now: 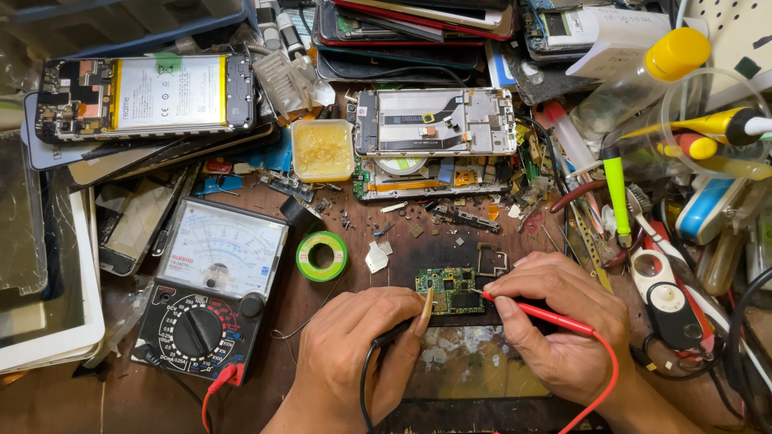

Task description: Repairing a mobile phone circuit board using a heat gun, tweezers, and a multimeter.

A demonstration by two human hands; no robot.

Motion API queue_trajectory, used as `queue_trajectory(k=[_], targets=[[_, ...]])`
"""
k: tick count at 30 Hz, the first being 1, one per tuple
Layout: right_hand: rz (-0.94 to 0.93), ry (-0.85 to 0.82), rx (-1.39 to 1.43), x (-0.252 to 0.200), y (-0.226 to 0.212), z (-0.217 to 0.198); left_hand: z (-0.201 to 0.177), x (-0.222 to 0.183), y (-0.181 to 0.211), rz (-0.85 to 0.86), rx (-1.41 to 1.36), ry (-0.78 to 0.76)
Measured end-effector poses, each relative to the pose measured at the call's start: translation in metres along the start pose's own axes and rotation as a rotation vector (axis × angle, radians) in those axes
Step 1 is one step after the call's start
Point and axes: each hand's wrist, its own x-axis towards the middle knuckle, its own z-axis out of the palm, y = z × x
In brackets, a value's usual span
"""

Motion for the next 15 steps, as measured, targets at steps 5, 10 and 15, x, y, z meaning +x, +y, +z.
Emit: queue_trajectory(k=[5, 10, 15], targets=[[-0.001, 0.001, -0.002, -0.0001, 0.0006, 0.0001, 0.0008, -0.0006, -0.0005, -0.003, 0.007, 0.005], [-0.002, 0.001, 0.001, 0.0002, 0.0000, 0.0002, 0.0003, -0.0003, -0.0004, 0.010, 0.006, 0.003], [0.005, 0.039, 0.007, -0.0020, -0.0004, -0.0008, -0.0002, -0.0001, 0.0016, -0.012, -0.016, 0.019]])
